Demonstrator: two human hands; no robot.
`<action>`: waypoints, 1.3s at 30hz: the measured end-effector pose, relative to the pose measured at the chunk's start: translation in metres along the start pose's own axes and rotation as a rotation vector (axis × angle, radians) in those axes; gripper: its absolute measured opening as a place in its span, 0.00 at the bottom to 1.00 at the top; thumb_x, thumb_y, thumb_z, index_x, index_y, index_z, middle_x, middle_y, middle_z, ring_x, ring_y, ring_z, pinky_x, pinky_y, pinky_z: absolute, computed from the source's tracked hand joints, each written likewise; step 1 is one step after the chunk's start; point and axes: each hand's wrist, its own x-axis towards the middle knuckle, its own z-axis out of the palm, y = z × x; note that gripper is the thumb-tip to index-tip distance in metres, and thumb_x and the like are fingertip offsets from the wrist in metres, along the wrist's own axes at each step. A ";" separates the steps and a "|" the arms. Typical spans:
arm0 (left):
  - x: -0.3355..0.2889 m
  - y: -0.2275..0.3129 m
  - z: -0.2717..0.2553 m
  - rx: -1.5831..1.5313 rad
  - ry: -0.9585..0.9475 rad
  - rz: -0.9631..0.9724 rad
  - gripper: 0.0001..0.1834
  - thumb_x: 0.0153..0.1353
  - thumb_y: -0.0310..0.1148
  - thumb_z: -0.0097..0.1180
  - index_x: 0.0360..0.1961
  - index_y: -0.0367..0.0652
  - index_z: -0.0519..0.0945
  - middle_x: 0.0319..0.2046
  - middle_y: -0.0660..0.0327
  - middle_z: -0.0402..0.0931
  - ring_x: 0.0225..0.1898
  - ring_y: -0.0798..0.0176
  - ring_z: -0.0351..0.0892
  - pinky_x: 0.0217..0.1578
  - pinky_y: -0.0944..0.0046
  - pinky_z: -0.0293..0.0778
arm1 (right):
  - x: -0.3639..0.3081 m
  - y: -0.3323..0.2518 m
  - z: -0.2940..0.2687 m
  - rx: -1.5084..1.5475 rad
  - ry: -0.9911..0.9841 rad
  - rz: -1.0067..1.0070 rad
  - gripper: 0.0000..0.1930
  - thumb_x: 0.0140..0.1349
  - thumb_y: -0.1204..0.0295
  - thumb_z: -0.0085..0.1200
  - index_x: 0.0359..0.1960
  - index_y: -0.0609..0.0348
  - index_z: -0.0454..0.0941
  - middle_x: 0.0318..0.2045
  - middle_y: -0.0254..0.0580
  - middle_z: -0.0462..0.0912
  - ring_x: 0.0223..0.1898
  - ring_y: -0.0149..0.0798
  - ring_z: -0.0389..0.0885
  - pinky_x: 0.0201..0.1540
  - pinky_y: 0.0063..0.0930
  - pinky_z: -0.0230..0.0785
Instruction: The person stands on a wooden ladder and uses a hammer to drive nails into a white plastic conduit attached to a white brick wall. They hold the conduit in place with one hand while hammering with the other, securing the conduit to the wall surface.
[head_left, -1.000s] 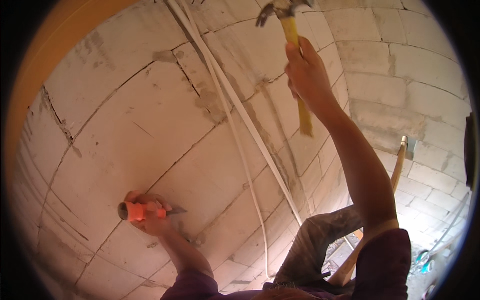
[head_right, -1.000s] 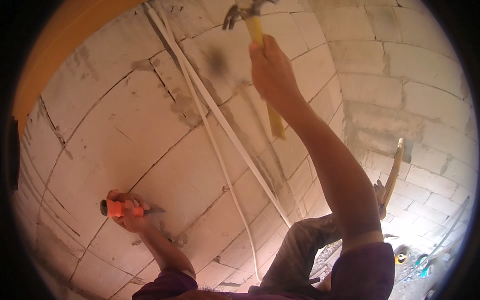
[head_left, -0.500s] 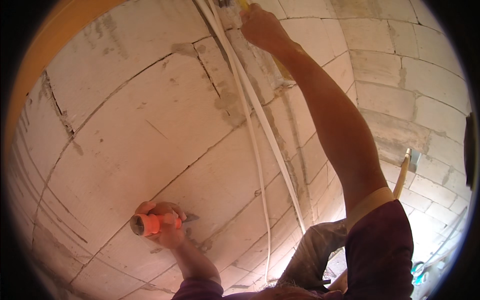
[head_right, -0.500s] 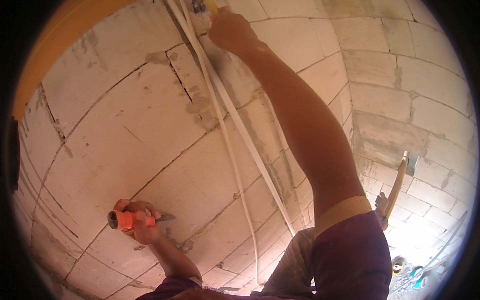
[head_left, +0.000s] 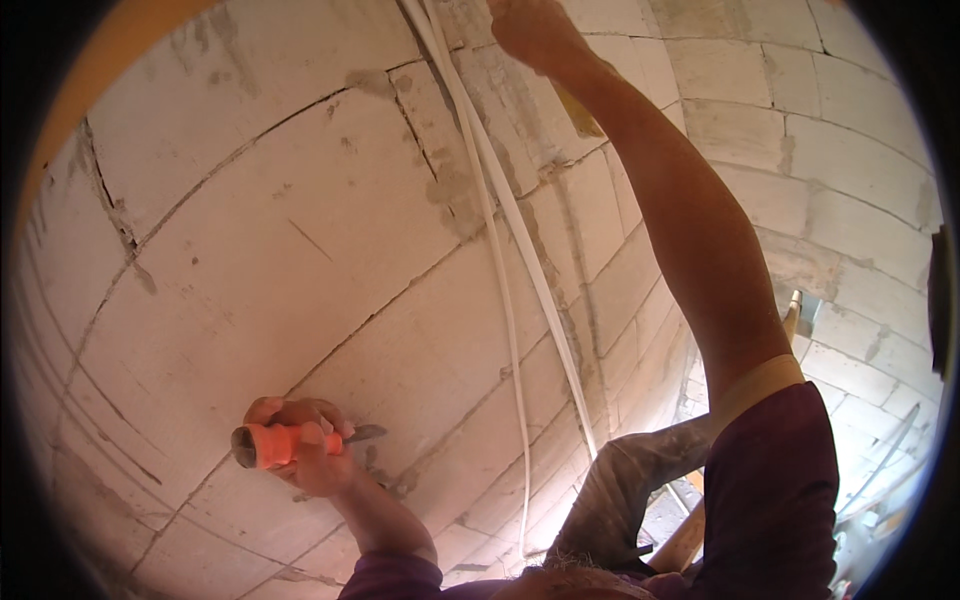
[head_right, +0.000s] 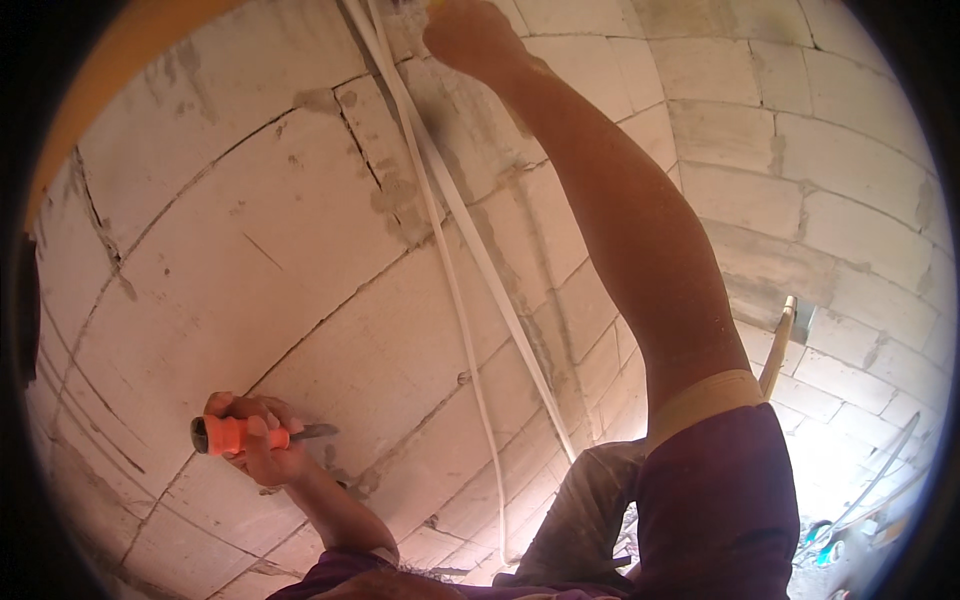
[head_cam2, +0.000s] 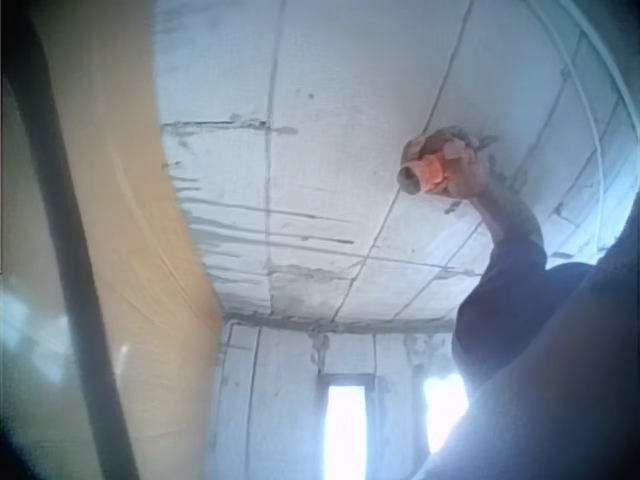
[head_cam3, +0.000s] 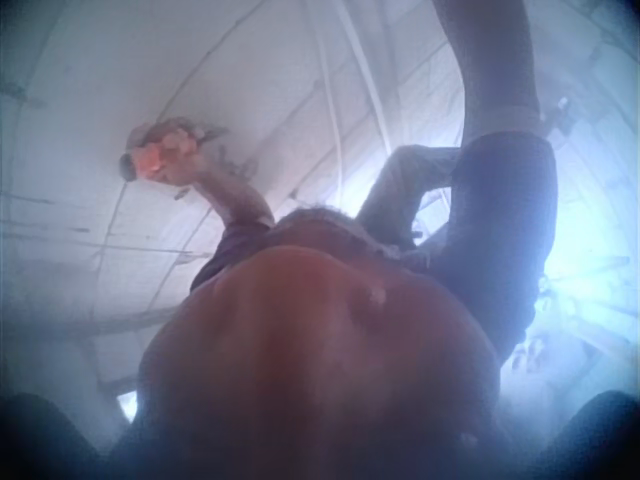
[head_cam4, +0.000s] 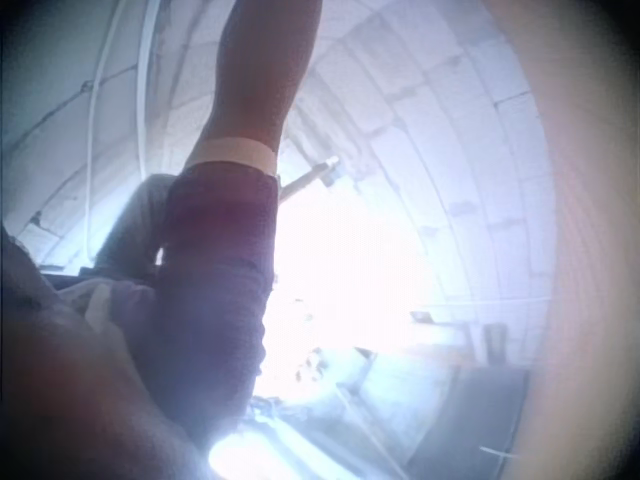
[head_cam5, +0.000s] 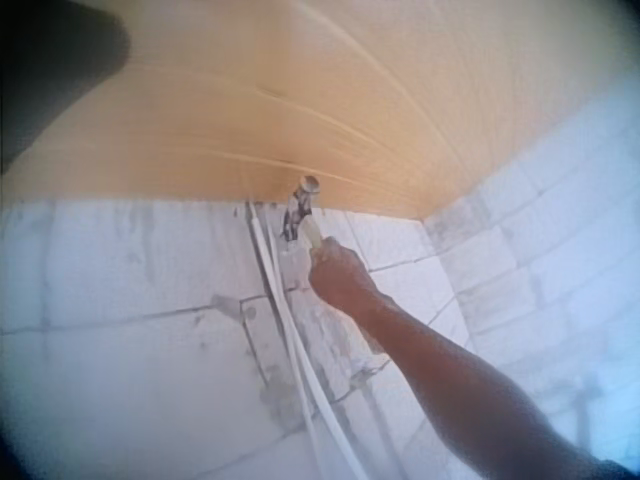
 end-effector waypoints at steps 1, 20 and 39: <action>-0.001 -0.001 0.001 -0.015 -0.002 0.002 0.23 0.54 0.16 0.51 0.53 0.34 0.72 0.17 0.65 0.65 0.14 0.72 0.59 0.14 0.70 0.70 | 0.008 -0.009 -0.009 0.046 0.071 -0.013 0.16 0.72 0.65 0.42 0.44 0.70 0.73 0.39 0.74 0.81 0.42 0.75 0.80 0.46 0.61 0.73; 0.001 -0.010 -0.014 -0.071 -0.101 0.002 0.22 0.61 0.22 0.47 0.58 0.30 0.68 0.22 0.63 0.66 0.15 0.70 0.62 0.14 0.70 0.67 | -0.013 0.042 0.023 -0.048 -0.083 0.030 0.17 0.71 0.64 0.44 0.42 0.71 0.75 0.36 0.73 0.81 0.41 0.70 0.82 0.47 0.61 0.74; 0.001 -0.006 -0.012 -0.040 -0.070 0.052 0.21 0.61 0.20 0.47 0.56 0.30 0.69 0.20 0.63 0.63 0.13 0.69 0.61 0.14 0.70 0.66 | -0.011 -0.023 -0.038 0.085 0.133 0.084 0.16 0.70 0.66 0.44 0.43 0.72 0.75 0.38 0.74 0.81 0.45 0.71 0.80 0.48 0.57 0.74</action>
